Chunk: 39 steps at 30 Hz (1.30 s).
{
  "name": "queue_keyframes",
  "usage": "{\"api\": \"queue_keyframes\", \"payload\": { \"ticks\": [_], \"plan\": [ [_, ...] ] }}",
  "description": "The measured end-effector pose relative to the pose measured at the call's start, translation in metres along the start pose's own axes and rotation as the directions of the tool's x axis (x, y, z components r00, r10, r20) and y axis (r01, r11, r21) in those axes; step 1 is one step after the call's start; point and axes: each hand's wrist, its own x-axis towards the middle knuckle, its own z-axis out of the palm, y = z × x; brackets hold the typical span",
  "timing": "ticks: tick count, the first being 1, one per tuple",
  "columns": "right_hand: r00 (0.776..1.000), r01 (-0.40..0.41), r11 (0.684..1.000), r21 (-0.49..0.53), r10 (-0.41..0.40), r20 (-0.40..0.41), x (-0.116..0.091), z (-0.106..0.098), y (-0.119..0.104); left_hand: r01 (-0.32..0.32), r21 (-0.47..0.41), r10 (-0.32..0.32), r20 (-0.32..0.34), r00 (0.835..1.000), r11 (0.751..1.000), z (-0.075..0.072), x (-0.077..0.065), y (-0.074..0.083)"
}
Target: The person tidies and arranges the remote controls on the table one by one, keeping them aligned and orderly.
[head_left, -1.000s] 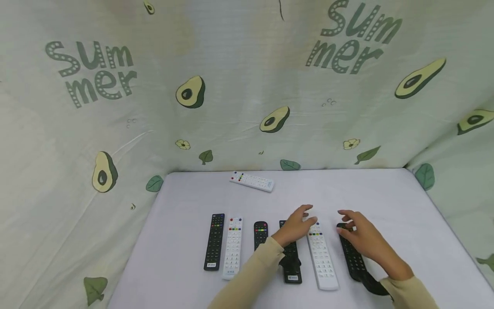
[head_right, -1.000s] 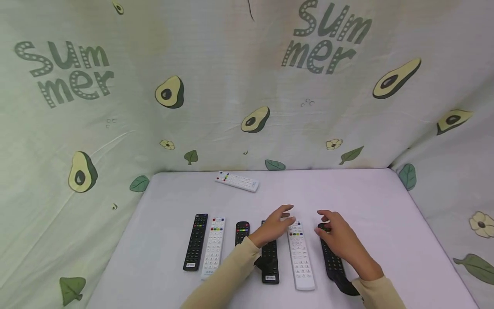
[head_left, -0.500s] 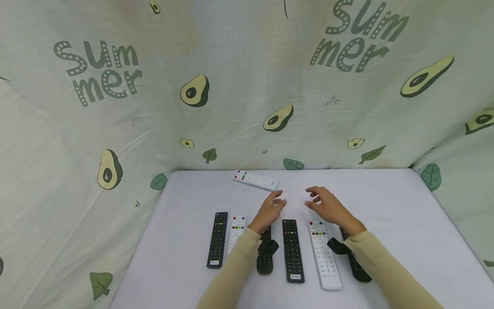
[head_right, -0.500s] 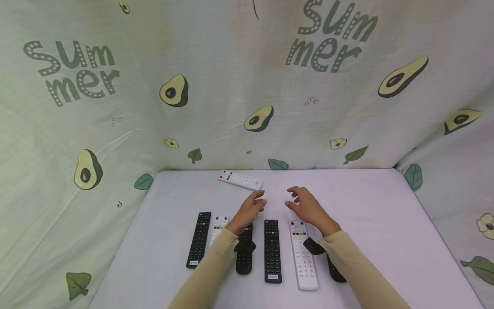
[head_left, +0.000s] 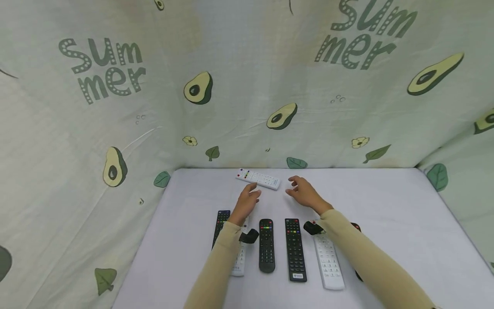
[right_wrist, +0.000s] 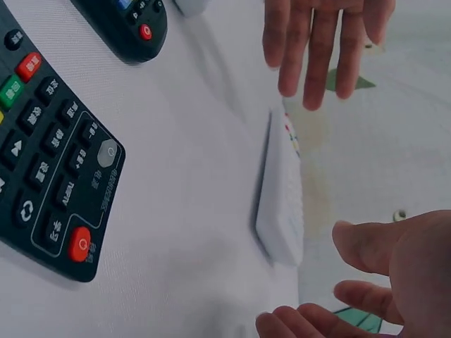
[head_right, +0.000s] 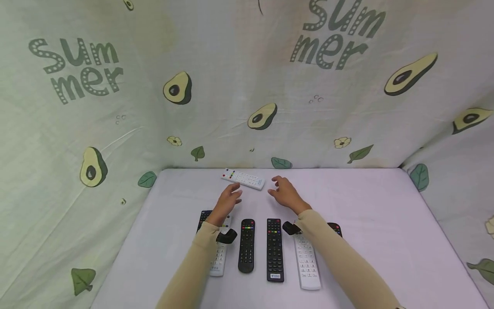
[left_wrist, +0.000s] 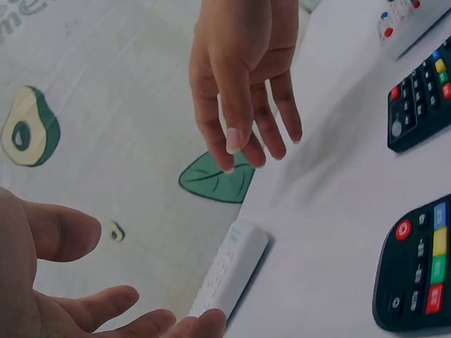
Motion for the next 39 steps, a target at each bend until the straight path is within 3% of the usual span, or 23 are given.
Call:
{"api": "queue_keyframes", "payload": {
  "ticks": [7, 14, 23, 39],
  "plan": [
    [0.998, -0.058, 0.998, -0.005, 0.058, 0.015, 0.027, 0.018, 0.006, -0.004, -0.048, 0.0, -0.073, 0.997, 0.999, -0.022, 0.006, -0.008],
    [0.995, -0.092, 0.996, -0.005, 0.092, -0.041, 0.047, 0.035, 0.014, -0.01, -0.071, 0.001, -0.13, 0.991, 0.997, -0.034, 0.012, -0.014],
    [0.988, -0.122, 0.992, -0.021, 0.12, -0.096, 0.053, 0.039, 0.016, 0.031, -0.091, -0.046, -0.161, 0.986, 0.995, -0.043, 0.019, -0.015],
    [0.987, -0.162, 0.986, 0.036, 0.162, -0.002, 0.053, 0.028, 0.004, 0.147, -0.097, -0.162, -0.169, 0.972, 0.984, -0.058, 0.048, -0.027]
  ]
}}
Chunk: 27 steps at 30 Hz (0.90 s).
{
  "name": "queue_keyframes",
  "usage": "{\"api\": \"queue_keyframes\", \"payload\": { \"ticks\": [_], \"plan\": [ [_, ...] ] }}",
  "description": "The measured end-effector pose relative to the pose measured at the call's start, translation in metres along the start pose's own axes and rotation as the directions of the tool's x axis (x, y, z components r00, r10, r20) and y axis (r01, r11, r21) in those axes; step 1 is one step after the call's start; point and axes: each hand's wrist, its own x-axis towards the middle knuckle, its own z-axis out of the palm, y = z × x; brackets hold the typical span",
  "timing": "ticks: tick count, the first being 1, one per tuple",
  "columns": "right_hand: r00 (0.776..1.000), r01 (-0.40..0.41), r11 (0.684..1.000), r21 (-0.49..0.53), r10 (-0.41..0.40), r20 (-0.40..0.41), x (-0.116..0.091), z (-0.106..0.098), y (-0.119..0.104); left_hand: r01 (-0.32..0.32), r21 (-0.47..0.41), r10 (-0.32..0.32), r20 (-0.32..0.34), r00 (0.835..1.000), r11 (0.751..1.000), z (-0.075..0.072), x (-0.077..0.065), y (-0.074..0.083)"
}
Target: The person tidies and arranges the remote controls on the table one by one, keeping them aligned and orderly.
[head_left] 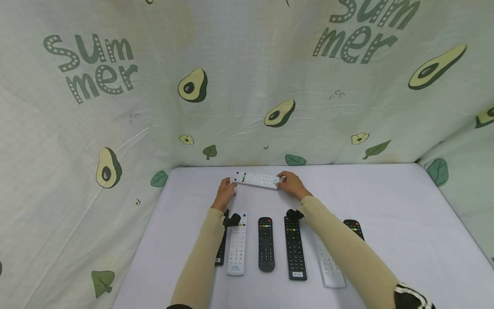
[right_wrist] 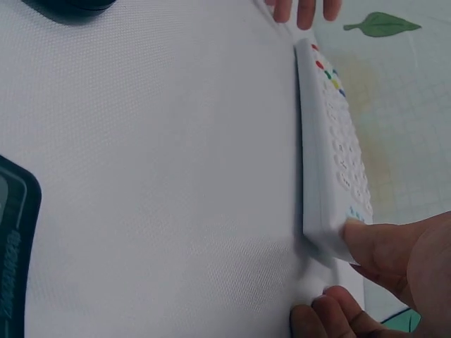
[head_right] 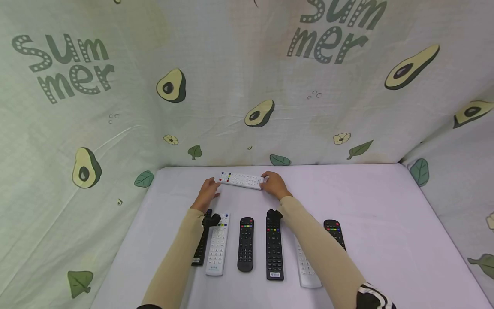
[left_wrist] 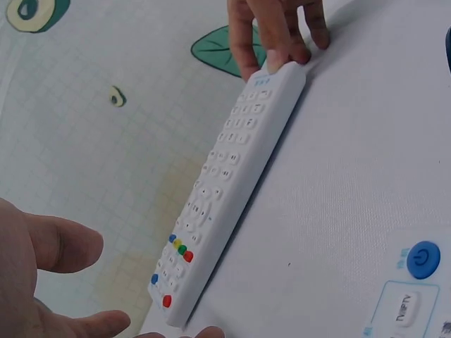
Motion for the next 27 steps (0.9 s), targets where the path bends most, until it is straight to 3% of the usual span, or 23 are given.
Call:
{"api": "queue_keyframes", "payload": {
  "ticks": [10, 16, 27],
  "plan": [
    [1.0, 0.011, 1.0, 0.029, -0.012, 0.008, 0.0, -0.003, -0.003, 0.003, 0.03, -0.003, 0.011, 1.0, 1.0, 0.001, 0.008, 0.001],
    [1.0, 0.025, 0.998, 0.05, -0.024, -0.012, -0.002, 0.002, -0.001, 0.021, 0.095, -0.02, -0.006, 1.0, 0.995, 0.001, 0.002, 0.002],
    [0.999, 0.013, 0.989, 0.144, -0.006, -0.049, -0.016, 0.011, 0.007, -0.026, 0.078, 0.029, -0.033, 0.999, 0.997, 0.007, -0.011, -0.005]
  ]
}}
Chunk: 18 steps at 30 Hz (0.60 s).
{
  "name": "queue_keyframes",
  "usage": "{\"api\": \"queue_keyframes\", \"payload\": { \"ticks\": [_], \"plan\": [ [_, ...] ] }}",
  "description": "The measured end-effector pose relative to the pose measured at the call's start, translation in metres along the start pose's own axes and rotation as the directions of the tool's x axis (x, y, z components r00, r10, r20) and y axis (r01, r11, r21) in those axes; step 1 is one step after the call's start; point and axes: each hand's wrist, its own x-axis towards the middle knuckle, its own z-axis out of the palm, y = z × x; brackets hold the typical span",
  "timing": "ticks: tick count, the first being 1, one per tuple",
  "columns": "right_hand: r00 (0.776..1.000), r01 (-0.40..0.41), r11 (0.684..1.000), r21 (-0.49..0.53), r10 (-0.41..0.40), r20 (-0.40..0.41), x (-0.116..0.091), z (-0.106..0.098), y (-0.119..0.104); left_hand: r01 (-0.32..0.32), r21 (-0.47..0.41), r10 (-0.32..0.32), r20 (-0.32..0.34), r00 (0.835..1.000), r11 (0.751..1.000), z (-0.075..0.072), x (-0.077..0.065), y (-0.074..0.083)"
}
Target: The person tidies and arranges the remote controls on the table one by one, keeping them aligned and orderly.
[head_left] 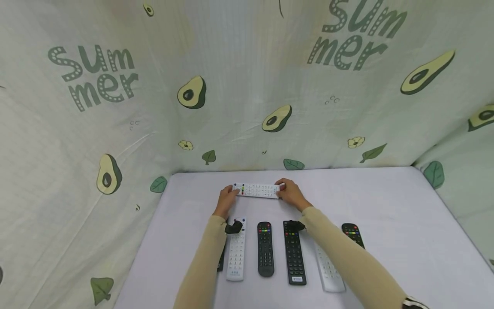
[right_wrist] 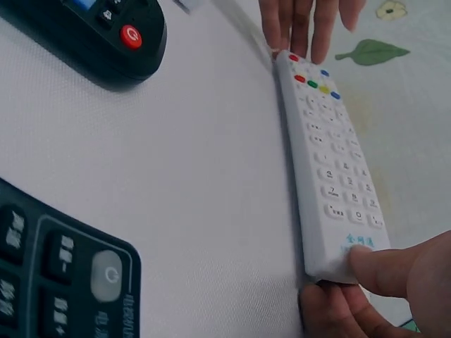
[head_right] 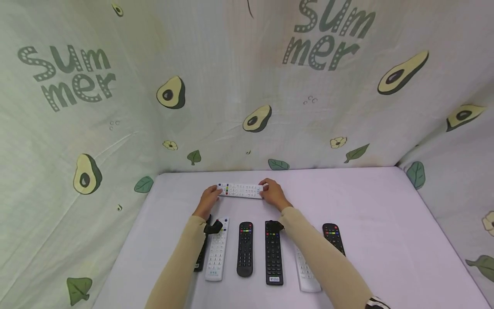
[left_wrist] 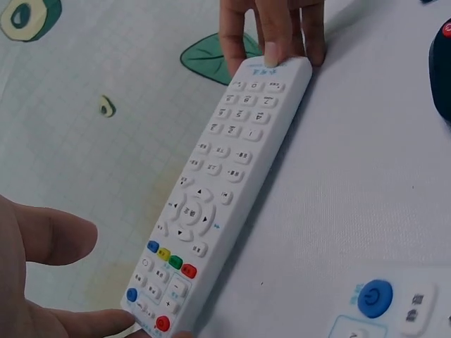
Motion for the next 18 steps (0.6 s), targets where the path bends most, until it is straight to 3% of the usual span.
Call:
{"api": "queue_keyframes", "payload": {
  "ticks": [9, 14, 18],
  "plan": [
    [0.999, 0.01, 0.993, 0.116, -0.005, -0.042, -0.02, -0.009, -0.01, -0.051, -0.07, 0.045, -0.088, 0.995, 0.996, 0.006, -0.017, 0.007],
    [0.999, 0.026, 0.971, 0.239, -0.016, -0.042, -0.033, -0.023, -0.013, -0.081, -0.192, 0.053, -0.146, 0.988, 0.978, 0.009, -0.027, 0.013],
    [0.999, 0.022, 0.957, 0.29, -0.007, -0.051, -0.046, -0.036, -0.012, -0.097, -0.286, 0.063, -0.126, 0.99, 0.953, 0.013, -0.035, 0.011]
  ]
}}
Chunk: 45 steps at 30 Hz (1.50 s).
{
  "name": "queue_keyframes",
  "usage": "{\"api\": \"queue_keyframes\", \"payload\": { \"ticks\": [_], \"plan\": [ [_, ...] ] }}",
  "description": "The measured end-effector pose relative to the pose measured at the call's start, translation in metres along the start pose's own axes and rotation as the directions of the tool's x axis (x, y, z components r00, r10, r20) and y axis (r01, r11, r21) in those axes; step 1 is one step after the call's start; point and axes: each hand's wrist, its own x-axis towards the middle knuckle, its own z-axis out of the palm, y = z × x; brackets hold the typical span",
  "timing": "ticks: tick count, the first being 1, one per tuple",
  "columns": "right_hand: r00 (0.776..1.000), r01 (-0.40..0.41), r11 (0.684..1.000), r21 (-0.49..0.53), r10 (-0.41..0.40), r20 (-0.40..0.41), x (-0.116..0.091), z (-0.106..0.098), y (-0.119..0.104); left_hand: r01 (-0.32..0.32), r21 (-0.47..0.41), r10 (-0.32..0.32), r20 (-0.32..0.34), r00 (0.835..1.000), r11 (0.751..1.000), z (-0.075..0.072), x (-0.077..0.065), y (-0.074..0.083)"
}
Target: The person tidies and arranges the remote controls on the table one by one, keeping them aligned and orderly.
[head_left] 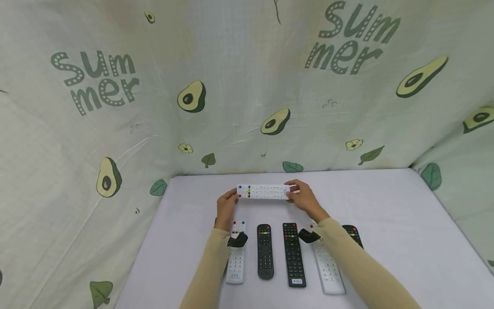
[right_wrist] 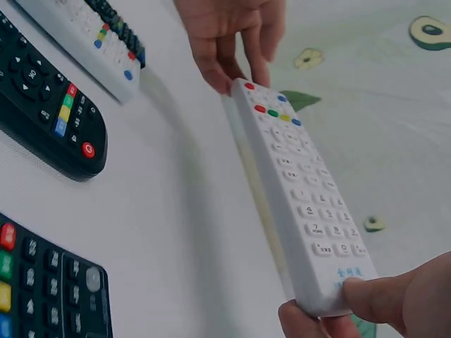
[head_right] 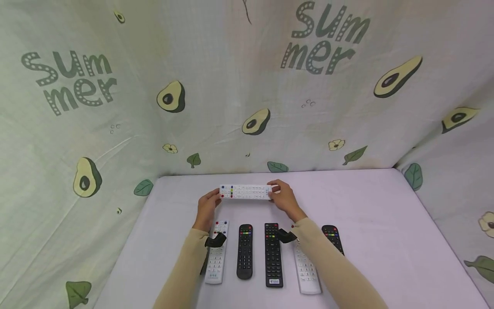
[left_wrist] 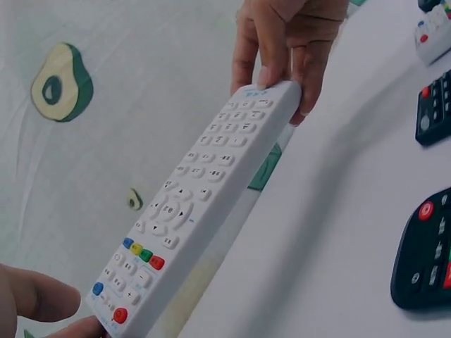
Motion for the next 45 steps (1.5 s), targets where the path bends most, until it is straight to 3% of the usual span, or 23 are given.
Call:
{"api": "queue_keyframes", "payload": {
  "ticks": [5, 9, 16, 20, 23, 26, 29, 36, 45],
  "plan": [
    [1.0, -0.031, 0.999, 0.012, 0.031, 0.0, -0.021, -0.019, -0.001, -0.043, -0.087, 0.047, 0.039, 0.998, 0.995, 0.008, -0.014, -0.003],
    [0.999, -0.046, 0.999, 0.01, 0.046, -0.009, -0.039, -0.034, 0.001, -0.092, -0.082, 0.097, 0.054, 0.994, 0.992, 0.018, -0.026, -0.002],
    [0.997, -0.059, 0.998, -0.007, 0.059, -0.05, -0.071, -0.056, 0.01, -0.108, -0.047, 0.111, 0.053, 0.992, 0.993, 0.041, -0.044, -0.004],
    [0.994, 0.005, 1.0, -0.007, -0.006, -0.11, -0.066, -0.068, 0.067, -0.112, -0.025, 0.113, 0.058, 0.992, 0.993, 0.052, -0.053, -0.004],
    [0.991, 0.041, 0.999, 0.005, -0.04, -0.125, -0.073, -0.076, 0.086, -0.129, -0.023, 0.131, 0.079, 0.988, 0.991, 0.06, -0.062, -0.004],
    [0.994, 0.016, 1.0, -0.007, -0.016, -0.108, -0.098, -0.084, 0.056, -0.162, -0.024, 0.163, 0.101, 0.981, 0.987, 0.067, -0.068, -0.006],
    [0.995, -0.013, 1.0, 0.011, 0.014, -0.096, -0.117, -0.091, 0.041, -0.183, -0.007, 0.182, 0.109, 0.977, 0.983, 0.076, -0.074, -0.006],
    [0.99, -0.08, 0.997, 0.012, 0.081, -0.114, -0.142, -0.103, 0.029, -0.187, -0.011, 0.186, 0.161, 0.969, 0.982, 0.092, -0.085, -0.005],
    [0.984, -0.107, 0.994, 0.027, 0.11, -0.138, -0.162, -0.119, 0.033, -0.178, -0.006, 0.175, 0.227, 0.958, 0.984, 0.109, -0.097, -0.001]
  ]
}}
